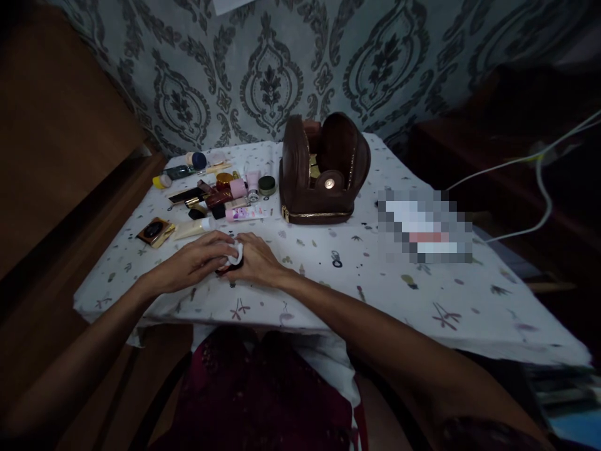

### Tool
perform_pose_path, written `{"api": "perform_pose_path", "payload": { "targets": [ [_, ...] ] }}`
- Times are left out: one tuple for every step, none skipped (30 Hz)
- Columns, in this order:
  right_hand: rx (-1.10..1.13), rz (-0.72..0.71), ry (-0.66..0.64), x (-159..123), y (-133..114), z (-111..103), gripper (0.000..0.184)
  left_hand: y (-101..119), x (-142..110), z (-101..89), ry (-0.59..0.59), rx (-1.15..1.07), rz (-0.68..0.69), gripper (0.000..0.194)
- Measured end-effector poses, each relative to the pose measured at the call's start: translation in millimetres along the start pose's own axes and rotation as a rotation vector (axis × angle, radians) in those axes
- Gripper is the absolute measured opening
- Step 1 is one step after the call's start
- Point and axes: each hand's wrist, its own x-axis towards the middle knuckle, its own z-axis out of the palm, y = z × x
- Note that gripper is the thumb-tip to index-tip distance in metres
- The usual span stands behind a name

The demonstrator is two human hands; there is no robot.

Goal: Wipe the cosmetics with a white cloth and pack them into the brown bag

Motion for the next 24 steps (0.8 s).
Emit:
{"api": "perform_pose_path", "payload": {
  "targets": [
    [0.000,-0.003,-0.002,0.1,0.4,0.3,0.057,2.3,-0.3,-0.6,-0.014,0.029,0.012,0.029],
    [0.001,-0.003,-0.003,0.1,0.7,0.7,0.059,4.3,-0.6,-1.0,-0.026,0.055,0.023,0.029],
    [0.003,-0.003,-0.003,0.0,0.8,1.0,0.061,5.8,-1.1,-1.2,-0.032,0.078,0.032,0.028],
    [0.005,-0.001,-0.001,-0.1,0.8,1.4,0.063,6.5,-2.1,-1.2,-0.034,0.098,0.038,0.028],
    [0.008,0.002,0.005,-0.3,0.8,1.7,0.065,6.6,-3.5,-0.8,-0.032,0.113,0.047,0.028],
    [0.010,0.002,0.013,-0.3,0.9,2.1,0.066,5.9,-5.5,-0.1,-0.024,0.122,0.056,0.028],
    [0.012,-0.001,0.021,-0.3,1.1,2.4,0.066,4.6,-8.0,0.9,-0.009,0.124,0.067,0.028],
    [0.011,-0.006,0.026,-0.1,1.5,2.8,0.066,2.7,-11.0,2.3,0.011,0.120,0.078,0.028],
    [0.007,-0.013,0.027,0.2,2.1,3.0,0.064,0.5,-14.3,3.8,0.032,0.111,0.090,0.028],
    [-0.002,-0.020,0.025,0.5,2.8,3.2,0.063,-1.9,-17.8,5.5,0.054,0.099,0.100,0.028],
    [-0.014,-0.026,0.021,0.9,3.7,3.4,0.061,-4.3,-21.5,7.2,0.070,0.087,0.106,0.028],
    [-0.027,-0.032,0.017,1.4,4.5,3.4,0.060,-6.7,-25.1,9.0,0.086,0.077,0.116,0.028],
    [-0.037,-0.039,0.014,1.7,5.1,3.3,0.059,-9.1,-28.7,10.6,0.101,0.068,0.129,0.028],
    [-0.043,-0.046,0.011,2.0,5.6,3.0,0.058,-11.2,-32.2,12.1,0.118,0.061,0.145,0.028],
    [-0.043,-0.052,0.006,2.1,5.7,2.7,0.056,-13.3,-35.4,13.5,0.138,0.057,0.157,0.028],
    [-0.041,-0.055,0.002,2.2,5.5,2.3,0.054,-15.1,-38.3,14.8,0.159,0.055,0.167,0.028],
    [-0.040,-0.057,-0.004,2.2,5.0,1.9,0.052,-16.7,-41.0,15.9,0.181,0.054,0.173,0.028],
    [-0.042,-0.056,-0.010,2.1,4.3,1.4,0.051,-18.2,-43.4,17.1,0.203,0.053,0.173,0.028],
    [-0.046,-0.054,-0.016,2.1,3.6,1.0,0.050,-19.5,-45.4,18.3,0.224,0.051,0.166,0.029],
    [-0.052,-0.053,-0.020,2.0,2.8,0.7,0.049,-20.5,-47.2,19.7,0.245,0.048,0.162,0.029],
    [-0.057,-0.053,-0.021,2.0,2.3,0.5,0.049,-21.3,-48.8,21.5,0.266,0.044,0.155,0.029],
    [-0.061,-0.053,-0.020,2.1,1.9,0.4,0.048,-21.7,-50.3,23.8,0.289,0.038,0.145,0.029],
    [-0.065,-0.053,-0.019,2.3,1.7,0.4,0.048,-21.7,-51.5,26.7,0.315,0.031,0.126,0.028],
    [-0.069,-0.053,-0.019,2.5,1.7,0.6,0.048,-21.1,-52.7,30.3,0.342,0.023,0.101,0.027]
  ]
}}
